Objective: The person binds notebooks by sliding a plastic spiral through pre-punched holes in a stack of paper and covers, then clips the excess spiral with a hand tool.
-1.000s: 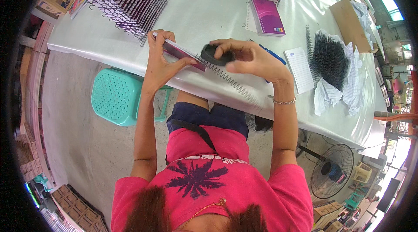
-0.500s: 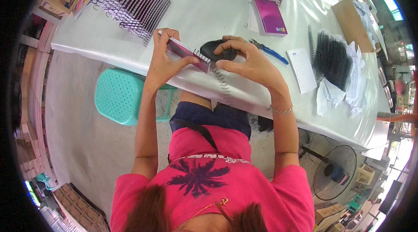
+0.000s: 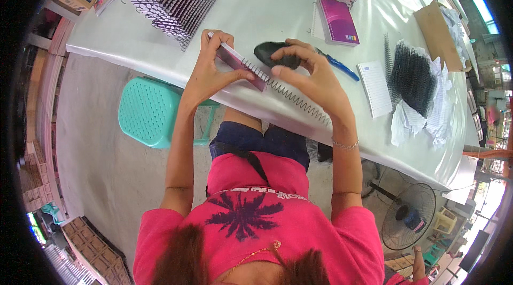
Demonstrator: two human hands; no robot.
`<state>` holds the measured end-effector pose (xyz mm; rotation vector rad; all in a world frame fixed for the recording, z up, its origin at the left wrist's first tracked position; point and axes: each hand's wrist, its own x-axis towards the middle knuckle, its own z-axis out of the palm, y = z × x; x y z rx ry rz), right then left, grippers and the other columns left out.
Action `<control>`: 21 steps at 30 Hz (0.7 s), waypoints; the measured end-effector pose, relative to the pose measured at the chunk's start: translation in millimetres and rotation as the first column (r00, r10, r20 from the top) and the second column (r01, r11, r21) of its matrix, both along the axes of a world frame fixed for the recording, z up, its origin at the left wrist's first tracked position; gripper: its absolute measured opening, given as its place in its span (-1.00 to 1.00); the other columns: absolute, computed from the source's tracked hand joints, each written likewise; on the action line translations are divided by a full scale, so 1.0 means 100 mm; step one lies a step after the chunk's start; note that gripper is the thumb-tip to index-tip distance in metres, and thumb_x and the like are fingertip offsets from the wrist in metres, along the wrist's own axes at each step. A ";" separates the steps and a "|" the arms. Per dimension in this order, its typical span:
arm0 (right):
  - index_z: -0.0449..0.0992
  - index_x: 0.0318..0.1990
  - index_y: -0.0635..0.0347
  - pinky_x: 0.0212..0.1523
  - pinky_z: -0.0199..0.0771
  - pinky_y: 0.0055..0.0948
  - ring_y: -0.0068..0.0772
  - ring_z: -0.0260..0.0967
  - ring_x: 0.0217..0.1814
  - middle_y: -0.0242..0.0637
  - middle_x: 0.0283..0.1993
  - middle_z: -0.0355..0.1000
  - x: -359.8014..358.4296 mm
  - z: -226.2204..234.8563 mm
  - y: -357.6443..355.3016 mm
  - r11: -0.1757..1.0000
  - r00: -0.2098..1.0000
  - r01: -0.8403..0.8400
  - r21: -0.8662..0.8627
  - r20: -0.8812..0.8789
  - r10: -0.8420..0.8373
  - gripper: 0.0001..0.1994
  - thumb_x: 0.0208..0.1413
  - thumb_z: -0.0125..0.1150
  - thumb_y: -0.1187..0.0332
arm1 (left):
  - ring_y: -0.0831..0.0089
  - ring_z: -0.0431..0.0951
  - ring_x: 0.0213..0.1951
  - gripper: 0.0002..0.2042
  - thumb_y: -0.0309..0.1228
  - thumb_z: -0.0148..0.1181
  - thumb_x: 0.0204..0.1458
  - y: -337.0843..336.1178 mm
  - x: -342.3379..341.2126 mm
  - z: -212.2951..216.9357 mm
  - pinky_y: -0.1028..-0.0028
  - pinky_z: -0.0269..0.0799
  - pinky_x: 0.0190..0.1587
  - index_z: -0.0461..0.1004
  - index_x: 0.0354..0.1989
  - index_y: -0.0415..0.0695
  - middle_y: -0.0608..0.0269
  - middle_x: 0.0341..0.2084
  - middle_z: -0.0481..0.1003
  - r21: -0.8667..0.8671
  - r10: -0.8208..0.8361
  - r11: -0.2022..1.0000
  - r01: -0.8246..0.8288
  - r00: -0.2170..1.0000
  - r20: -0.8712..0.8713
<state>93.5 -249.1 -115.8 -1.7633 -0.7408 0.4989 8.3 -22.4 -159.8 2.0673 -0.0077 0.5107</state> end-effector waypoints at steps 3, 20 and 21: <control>0.57 -0.05 0.30 0.28 0.21 -0.40 -0.37 0.29 0.22 -0.06 0.31 0.26 -0.04 0.06 -0.07 0.983 0.971 -0.142 0.120 -0.174 0.162 -0.66 0.08 0.35 0.29 | 0.23 0.30 -0.03 -0.28 -0.30 0.63 -0.44 0.00 -0.01 -0.03 0.34 0.31 0.03 0.31 -0.07 -0.13 0.18 -0.12 0.18 -0.021 -0.024 1.000 0.023 0.999 -0.036; 0.57 -0.04 0.30 0.24 0.26 -0.39 -0.38 0.31 0.21 -0.08 0.29 0.28 -0.16 0.19 0.03 0.969 0.980 -0.178 0.172 -0.059 0.190 -0.67 0.04 0.38 0.37 | 0.22 0.35 -0.08 -0.33 -0.22 0.65 -0.45 0.02 0.00 -0.05 0.29 0.36 -0.03 0.35 -0.14 -0.09 0.18 -0.14 0.18 -0.052 -0.048 0.998 0.047 0.999 -0.003; 0.57 -0.05 0.31 0.25 0.26 -0.37 -0.35 0.31 0.23 -0.10 0.28 0.29 -0.10 0.15 0.05 0.990 0.990 -0.134 0.048 -0.031 0.135 -0.66 0.03 0.39 0.36 | 0.22 0.35 -0.07 -0.33 -0.23 0.65 -0.45 0.01 -0.01 -0.05 0.29 0.36 -0.03 0.35 -0.14 -0.09 0.18 -0.14 0.18 -0.046 -0.037 0.998 0.037 0.999 -0.004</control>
